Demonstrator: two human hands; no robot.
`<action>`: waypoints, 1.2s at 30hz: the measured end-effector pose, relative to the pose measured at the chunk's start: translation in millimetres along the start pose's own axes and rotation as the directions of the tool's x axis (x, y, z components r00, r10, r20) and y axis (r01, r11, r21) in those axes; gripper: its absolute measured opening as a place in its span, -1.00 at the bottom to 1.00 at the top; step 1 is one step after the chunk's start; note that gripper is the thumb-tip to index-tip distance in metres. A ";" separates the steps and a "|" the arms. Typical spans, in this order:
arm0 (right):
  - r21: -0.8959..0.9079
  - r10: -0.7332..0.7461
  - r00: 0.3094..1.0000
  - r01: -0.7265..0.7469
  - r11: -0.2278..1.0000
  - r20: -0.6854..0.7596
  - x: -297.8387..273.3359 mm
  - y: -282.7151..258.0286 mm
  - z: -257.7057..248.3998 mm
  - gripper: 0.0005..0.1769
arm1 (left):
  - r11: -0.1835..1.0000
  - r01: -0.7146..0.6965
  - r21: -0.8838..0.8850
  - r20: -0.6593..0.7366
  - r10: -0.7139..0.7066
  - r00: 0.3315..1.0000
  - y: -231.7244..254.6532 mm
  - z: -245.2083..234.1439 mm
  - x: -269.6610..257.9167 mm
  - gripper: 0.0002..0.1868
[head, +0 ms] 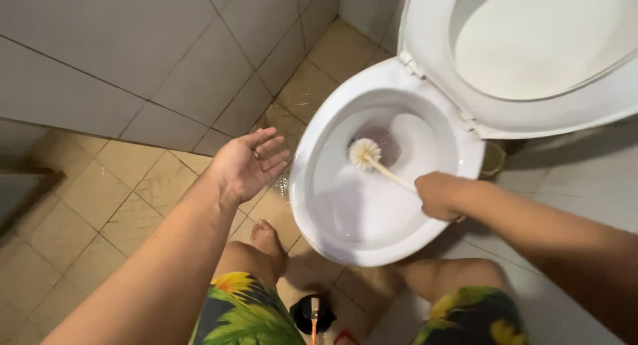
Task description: The person cleans the interior of a toilet bowl by applying a liquid with a brush, scrubbing the bowl with a toilet brush, and rinsing it with water poured from a pitcher.
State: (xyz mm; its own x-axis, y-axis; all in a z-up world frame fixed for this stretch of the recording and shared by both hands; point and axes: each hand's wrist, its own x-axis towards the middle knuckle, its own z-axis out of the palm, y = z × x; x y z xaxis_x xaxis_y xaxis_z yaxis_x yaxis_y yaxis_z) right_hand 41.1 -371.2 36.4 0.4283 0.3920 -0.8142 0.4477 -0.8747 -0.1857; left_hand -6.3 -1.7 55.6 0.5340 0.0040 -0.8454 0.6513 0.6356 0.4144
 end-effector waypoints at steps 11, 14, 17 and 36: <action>-0.085 0.229 0.962 -0.218 0.972 0.148 -92.5 -38.2 39.5 -0.74 | 0.999 -0.044 0.029 -0.001 0.044 0.999 31.9 28.4 -69.0 -0.62; -0.165 0.259 0.961 -0.241 0.956 0.096 -72.3 -12.8 51.1 -0.73 | 0.997 -0.054 0.046 0.000 0.054 0.999 30.6 26.5 -67.2 -0.62; -0.239 0.258 0.962 -0.231 0.943 0.088 -37.1 10.2 56.2 -0.73 | 0.996 -0.075 0.050 0.005 0.075 0.997 27.4 20.1 -50.2 -0.63; 0.770 0.287 0.812 -0.578 0.271 0.509 199.4 109.7 93.5 -0.90 | 0.993 -0.119 -0.003 -0.021 0.119 0.993 -26.9 -56.4 86.8 -0.63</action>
State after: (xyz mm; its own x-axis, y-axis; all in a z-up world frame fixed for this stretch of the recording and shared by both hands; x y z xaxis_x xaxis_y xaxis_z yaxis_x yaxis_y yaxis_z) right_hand 102.3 -415.6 -197.8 0.0767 -0.0777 -0.9940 -0.7303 -0.6831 -0.0029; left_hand -7.9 25.1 -48.0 0.5965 0.0954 -0.7969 0.5815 0.6330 0.5110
